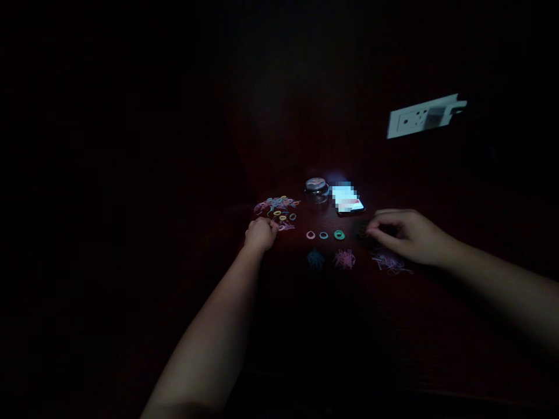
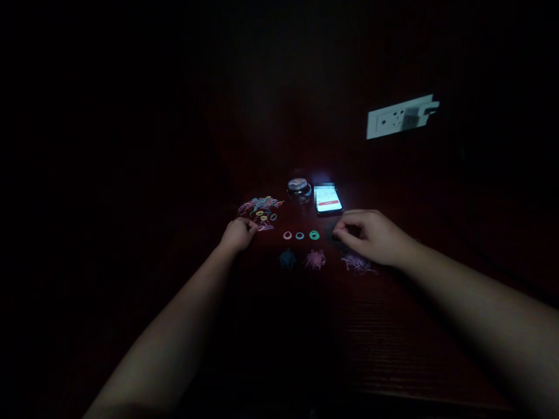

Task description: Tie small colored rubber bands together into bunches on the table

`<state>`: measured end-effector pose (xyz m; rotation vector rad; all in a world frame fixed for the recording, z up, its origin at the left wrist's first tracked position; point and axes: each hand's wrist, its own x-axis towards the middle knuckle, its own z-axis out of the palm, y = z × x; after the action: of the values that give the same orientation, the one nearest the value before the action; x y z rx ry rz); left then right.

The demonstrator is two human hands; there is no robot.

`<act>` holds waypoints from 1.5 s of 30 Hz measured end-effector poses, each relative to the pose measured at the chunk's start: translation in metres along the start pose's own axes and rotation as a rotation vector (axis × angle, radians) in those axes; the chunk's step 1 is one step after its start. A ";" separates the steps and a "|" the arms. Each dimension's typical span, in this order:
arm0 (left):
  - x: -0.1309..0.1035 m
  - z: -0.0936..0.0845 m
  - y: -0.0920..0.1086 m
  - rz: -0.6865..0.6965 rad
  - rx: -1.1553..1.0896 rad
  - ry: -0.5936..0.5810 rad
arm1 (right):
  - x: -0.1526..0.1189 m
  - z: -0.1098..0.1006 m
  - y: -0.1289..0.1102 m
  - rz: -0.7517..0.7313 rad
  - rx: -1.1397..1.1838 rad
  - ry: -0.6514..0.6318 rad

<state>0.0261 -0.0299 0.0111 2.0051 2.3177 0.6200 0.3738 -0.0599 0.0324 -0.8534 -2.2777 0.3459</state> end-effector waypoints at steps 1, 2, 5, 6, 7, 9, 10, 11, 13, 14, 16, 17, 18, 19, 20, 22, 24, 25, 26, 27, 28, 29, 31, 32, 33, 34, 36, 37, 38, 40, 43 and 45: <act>0.000 0.000 0.000 -0.002 0.004 -0.002 | 0.000 0.000 0.000 0.003 -0.001 0.001; -0.001 0.000 0.000 0.003 0.004 0.002 | 0.000 0.000 0.001 0.006 -0.001 0.000; 0.000 0.003 -0.003 0.003 -0.009 0.017 | 0.000 0.000 0.001 0.010 0.001 -0.004; 0.001 0.004 -0.005 -0.009 -0.012 0.014 | 0.000 0.000 0.001 0.009 0.005 -0.005; 0.002 0.005 -0.007 -0.027 -0.012 0.008 | 0.000 0.000 0.001 0.007 0.010 -0.006; 0.004 0.006 -0.009 -0.062 -0.008 -0.001 | -0.001 0.000 0.001 0.006 0.019 -0.008; 0.004 0.007 -0.009 -0.074 -0.008 -0.005 | -0.001 0.000 0.001 0.008 0.021 -0.011; 0.005 0.007 -0.009 -0.084 -0.010 -0.009 | -0.001 0.000 0.001 0.010 0.020 -0.012; 0.004 0.006 -0.008 -0.100 -0.018 -0.012 | 0.000 0.000 0.002 0.012 0.014 -0.011; 0.004 0.005 -0.007 -0.104 -0.023 -0.011 | -0.001 0.001 0.002 0.012 0.011 -0.007; 0.003 0.003 -0.005 -0.108 -0.023 -0.004 | -0.001 0.001 0.003 0.013 0.011 -0.002; 0.002 0.002 -0.004 -0.108 -0.020 0.000 | -0.001 0.000 0.003 0.015 0.012 0.000; 0.002 0.002 -0.003 -0.107 -0.018 0.005 | -0.001 0.000 0.003 0.018 0.012 0.001; 0.001 0.001 -0.002 -0.102 -0.017 0.012 | -0.001 0.000 0.003 0.017 0.013 0.002; 0.001 0.000 -0.002 -0.093 -0.020 0.023 | -0.001 0.000 0.003 0.017 0.014 0.004; 0.001 0.000 -0.001 -0.074 -0.044 0.061 | -0.001 0.000 0.003 0.018 0.019 0.011; 0.001 0.000 0.000 -0.079 -0.085 0.090 | -0.001 0.000 0.002 0.021 0.023 0.014; 0.001 0.000 0.000 -0.090 -0.108 0.093 | -0.001 0.000 0.002 0.022 0.023 0.015; 0.001 0.000 0.000 -0.101 -0.128 0.090 | -0.001 0.000 0.002 0.022 0.021 0.014; 0.001 0.001 0.000 -0.108 -0.146 0.084 | -0.001 0.000 0.002 0.022 0.020 0.013; 0.001 0.001 0.000 -0.110 -0.160 0.079 | -0.001 0.000 0.002 0.021 0.020 0.013; 0.001 0.002 -0.001 -0.108 -0.171 0.081 | -0.001 0.000 0.002 0.022 0.022 0.016; 0.000 0.002 -0.001 -0.090 -0.190 0.101 | -0.001 0.001 0.002 0.024 0.023 0.025; 0.000 0.002 -0.001 -0.077 -0.196 0.108 | -0.001 0.001 0.002 0.026 0.021 0.027; 0.000 0.002 -0.002 -0.062 -0.199 0.113 | 0.000 0.001 0.002 0.026 0.018 0.026; 0.000 0.002 -0.002 -0.043 -0.200 0.118 | 0.000 0.001 0.002 0.027 0.016 0.023; 0.000 0.002 -0.003 -0.015 -0.202 0.120 | 0.000 0.001 0.001 0.027 0.015 0.016; -0.001 0.003 -0.003 -0.008 -0.208 0.119 | 0.000 0.001 0.001 0.025 0.017 0.016; 0.000 0.003 -0.003 -0.004 -0.218 0.119 | 0.000 0.001 0.001 0.022 0.020 0.016; 0.000 0.004 -0.004 0.000 -0.244 0.118 | -0.001 0.001 0.001 0.018 0.018 0.012; 0.001 0.005 -0.005 0.003 -0.280 0.138 | -0.001 0.001 0.002 0.017 0.008 0.012; 0.001 0.006 -0.005 0.000 -0.301 0.147 | -0.001 0.001 0.003 0.018 0.005 0.017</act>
<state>0.0230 -0.0279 0.0048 1.8797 2.1379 1.0767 0.3756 -0.0584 0.0301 -0.8724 -2.2540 0.3509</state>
